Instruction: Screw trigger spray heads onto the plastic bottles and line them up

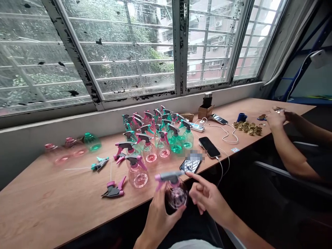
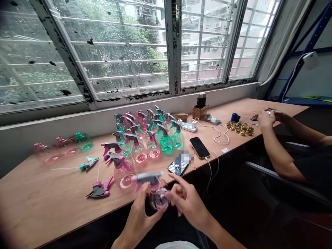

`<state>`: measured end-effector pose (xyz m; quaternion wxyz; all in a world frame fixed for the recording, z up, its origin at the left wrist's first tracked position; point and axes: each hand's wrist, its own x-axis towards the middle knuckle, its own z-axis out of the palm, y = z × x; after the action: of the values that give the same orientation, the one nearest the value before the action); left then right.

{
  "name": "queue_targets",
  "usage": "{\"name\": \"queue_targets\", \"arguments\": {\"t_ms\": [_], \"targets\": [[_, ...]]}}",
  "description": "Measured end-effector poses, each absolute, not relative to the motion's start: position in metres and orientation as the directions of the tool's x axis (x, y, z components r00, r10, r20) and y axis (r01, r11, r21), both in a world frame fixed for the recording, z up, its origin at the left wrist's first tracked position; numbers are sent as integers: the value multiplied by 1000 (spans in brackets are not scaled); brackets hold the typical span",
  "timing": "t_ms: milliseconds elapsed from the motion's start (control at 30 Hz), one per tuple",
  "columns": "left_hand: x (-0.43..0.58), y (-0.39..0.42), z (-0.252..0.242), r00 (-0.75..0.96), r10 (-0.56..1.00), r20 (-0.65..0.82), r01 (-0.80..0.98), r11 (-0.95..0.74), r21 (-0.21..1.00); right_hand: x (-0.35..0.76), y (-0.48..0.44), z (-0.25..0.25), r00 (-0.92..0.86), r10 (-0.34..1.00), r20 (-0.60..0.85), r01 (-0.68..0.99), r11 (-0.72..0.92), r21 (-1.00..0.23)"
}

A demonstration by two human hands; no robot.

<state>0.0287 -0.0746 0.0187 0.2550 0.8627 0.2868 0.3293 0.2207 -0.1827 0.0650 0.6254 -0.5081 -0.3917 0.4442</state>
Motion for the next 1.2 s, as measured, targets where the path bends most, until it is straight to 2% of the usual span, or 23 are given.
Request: {"name": "queue_targets", "arguments": {"t_ms": [67,167,233,300,367,467,600,667,733,800,833,900,1000,1100,1200], "targets": [[41,-61,27,567,725,391,355,-643,678,241,-172,59,375,923,-84,-215,-2,-977],[62,-37,32,506,779,370,395,-591,704,261,-165,49,465,873,-148,-222,-47,-974],[74,-23,30,454,820,349,425,-544,724,256,-170,39,357,918,-174,-181,-115,-977],[84,-12,24,414,847,334,440,-508,741,242,-180,25,122,964,-235,-80,-226,-971],[92,-6,17,395,862,318,439,-482,759,228,-190,12,6,964,-265,34,-266,-964],[94,-12,9,402,878,260,432,-432,792,224,-194,3,102,976,-191,188,-207,-960],[62,-53,3,483,860,168,430,-399,810,242,-184,9,231,973,28,418,-73,-906],[26,-76,4,588,795,150,411,-453,791,245,-179,12,220,973,64,469,-47,-882],[-18,-87,8,669,722,178,391,-545,742,238,-178,12,118,993,13,458,-42,-888],[-63,-78,18,522,804,285,431,-537,725,223,-179,9,-94,991,-92,427,-43,-903],[-85,-65,25,354,869,345,469,-484,739,213,-178,8,-205,970,-130,431,-30,-902],[-124,-25,45,146,915,377,530,-394,751,189,-173,10,-365,921,-138,480,60,-875],[-162,58,79,-103,930,354,596,-227,770,145,-147,25,-452,891,46,557,322,-766],[-170,146,105,-205,919,336,655,-126,745,93,-99,43,-512,805,299,570,579,-583],[-157,222,119,-203,914,352,719,-105,687,42,-44,45,-474,778,413,651,625,-430]]}}
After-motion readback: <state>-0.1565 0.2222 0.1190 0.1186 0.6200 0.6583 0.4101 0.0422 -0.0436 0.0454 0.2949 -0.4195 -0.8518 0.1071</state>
